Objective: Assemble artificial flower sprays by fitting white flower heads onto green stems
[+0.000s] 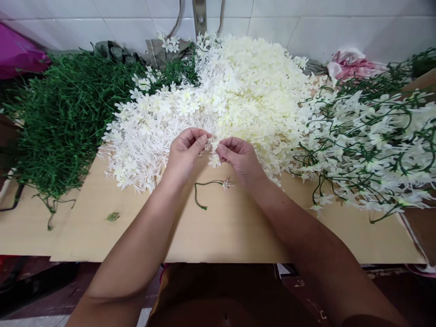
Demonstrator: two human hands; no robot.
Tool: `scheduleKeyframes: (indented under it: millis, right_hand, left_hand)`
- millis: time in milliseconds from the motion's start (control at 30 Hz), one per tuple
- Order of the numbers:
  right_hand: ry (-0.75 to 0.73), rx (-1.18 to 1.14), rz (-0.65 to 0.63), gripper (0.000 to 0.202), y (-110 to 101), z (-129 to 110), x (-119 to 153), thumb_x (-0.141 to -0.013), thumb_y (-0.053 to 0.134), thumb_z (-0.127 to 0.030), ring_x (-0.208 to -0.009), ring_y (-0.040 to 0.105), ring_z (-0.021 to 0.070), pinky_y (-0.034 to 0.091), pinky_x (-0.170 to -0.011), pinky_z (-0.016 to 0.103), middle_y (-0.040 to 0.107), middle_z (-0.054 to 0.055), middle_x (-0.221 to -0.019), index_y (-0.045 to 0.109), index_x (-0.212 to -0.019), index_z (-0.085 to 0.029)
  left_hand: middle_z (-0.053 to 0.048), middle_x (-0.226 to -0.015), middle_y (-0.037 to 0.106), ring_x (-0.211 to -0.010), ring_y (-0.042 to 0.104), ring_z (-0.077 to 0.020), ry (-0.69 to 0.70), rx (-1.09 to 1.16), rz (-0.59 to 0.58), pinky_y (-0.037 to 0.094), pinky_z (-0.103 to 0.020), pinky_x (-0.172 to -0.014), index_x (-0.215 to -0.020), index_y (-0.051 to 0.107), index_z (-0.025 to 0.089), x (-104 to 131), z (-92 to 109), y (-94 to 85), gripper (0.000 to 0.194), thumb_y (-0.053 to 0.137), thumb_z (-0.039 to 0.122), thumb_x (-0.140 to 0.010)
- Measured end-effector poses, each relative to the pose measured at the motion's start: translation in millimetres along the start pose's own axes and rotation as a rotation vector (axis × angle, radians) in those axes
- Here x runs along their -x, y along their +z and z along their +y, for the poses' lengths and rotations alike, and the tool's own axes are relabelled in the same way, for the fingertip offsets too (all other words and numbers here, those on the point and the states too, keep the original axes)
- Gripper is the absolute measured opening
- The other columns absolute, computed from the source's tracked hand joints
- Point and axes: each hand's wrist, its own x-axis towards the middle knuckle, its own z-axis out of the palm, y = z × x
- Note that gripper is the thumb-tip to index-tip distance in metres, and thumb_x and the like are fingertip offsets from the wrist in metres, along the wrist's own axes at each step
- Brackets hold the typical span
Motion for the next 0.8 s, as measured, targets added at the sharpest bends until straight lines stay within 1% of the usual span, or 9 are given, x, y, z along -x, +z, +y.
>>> scheduleKeyframes:
  millis: [67, 133, 267, 400, 500, 633, 700, 800]
  right_hand:
    - [0.015, -0.015, -0.001, 0.031, -0.1, -0.9, 0.2, -0.06, 0.084, -0.039, -0.053, 0.047, 0.0056, 0.039, -0.054, 0.023, 0.058, -0.005, -0.055, 0.064, -0.067, -0.017]
    - [0.011, -0.014, -0.007, 0.033, -0.4, -2.6, 0.8, -0.059, 0.084, -0.043, -0.053, 0.047, 0.0055, 0.039, -0.054, 0.023, 0.058, -0.006, -0.055, 0.064, -0.067, -0.018]
    - [-0.023, 0.019, -0.013, 0.039, -1.5, -4.6, 1.1, -0.058, 0.085, -0.049, -0.052, 0.046, 0.0054, 0.04, -0.054, 0.023, 0.056, -0.007, -0.053, 0.063, -0.068, -0.018]
    - [-0.086, 0.05, -0.029, 0.041, -3.0, -0.8, -1.0, -0.059, 0.085, -0.049, -0.054, 0.048, 0.0056, 0.044, -0.057, 0.023, 0.054, -0.007, -0.056, 0.059, -0.069, -0.019]
    - [-0.132, 0.057, -0.036, 0.041, -3.3, 2.4, -2.4, -0.063, 0.083, -0.048, -0.058, 0.051, 0.0066, 0.048, -0.06, 0.024, 0.054, -0.007, -0.06, 0.056, -0.076, -0.02]
    - [-0.195, 0.044, -0.053, 0.044, -2.3, 1.9, -2.0, -0.064, 0.083, -0.049, -0.061, 0.054, 0.0076, 0.05, -0.064, 0.025, 0.059, -0.006, -0.069, 0.058, -0.089, -0.022]
    - [-0.21, 0.068, -0.071, 0.042, -1.7, 0.5, -1.1, -0.066, 0.081, -0.051, -0.062, 0.054, 0.0083, 0.05, -0.064, 0.026, 0.058, -0.005, -0.07, 0.058, -0.086, -0.022]
    - [-0.21, 0.139, -0.056, 0.04, -1.8, -1.4, 0.2, -0.069, 0.078, -0.053, -0.065, 0.054, 0.0097, 0.049, -0.064, 0.027, 0.055, -0.004, -0.069, 0.056, -0.078, -0.022]
  left_hand:
    - [0.002, -0.068, 0.061, -0.06, 0.05, -0.0077, 0.013, -0.023, -0.058, 0.043, -0.022, -0.061, -0.075, 0.065, 0.017, -0.7, 1.4, -2.9, 0.009, 0.072, 0.022, -0.074]
    - [0.002, -0.067, 0.062, -0.061, 0.052, -0.0082, 0.024, -0.054, -0.085, 0.044, -0.022, -0.061, -0.075, 0.066, 0.016, -0.4, 2.2, -3.1, 0.014, 0.077, 0.023, -0.07]
    - [0.002, -0.066, 0.062, -0.062, 0.055, -0.0087, 0.03, -0.088, -0.103, 0.044, -0.021, -0.059, -0.075, 0.066, 0.017, 0.8, 1.9, 0.0, 0.023, 0.083, 0.027, -0.064]
    - [0.002, -0.063, 0.062, -0.059, 0.055, -0.0091, 0.034, -0.12, -0.114, 0.044, -0.021, -0.056, -0.074, 0.065, 0.017, 0.4, 1.4, 0.0, 0.03, 0.087, 0.034, -0.061]
    - [0.002, -0.061, 0.061, -0.058, 0.054, -0.009, 0.013, -0.105, -0.114, 0.043, -0.021, -0.056, -0.071, 0.065, 0.017, -0.1, 2.0, -1.9, 0.028, 0.086, 0.03, -0.061]
    - [0.002, -0.063, 0.062, -0.061, 0.057, -0.0097, -0.043, -0.071, -0.11, 0.047, -0.023, -0.061, -0.07, 0.063, 0.016, -0.4, 3.7, -1.2, 0.021, 0.083, 0.022, -0.063]
    - [0.001, -0.063, 0.063, -0.061, 0.058, -0.0103, -0.063, -0.069, -0.115, 0.048, -0.024, -0.062, -0.07, 0.063, 0.016, -0.8, 4.4, 0.6, 0.019, 0.08, 0.02, -0.065]
    - [0.001, -0.063, 0.061, -0.061, 0.057, -0.0109, -0.057, -0.126, -0.125, 0.047, -0.024, -0.062, -0.068, 0.06, 0.016, 1.7, 6.8, -0.6, 0.019, 0.077, 0.025, -0.069]
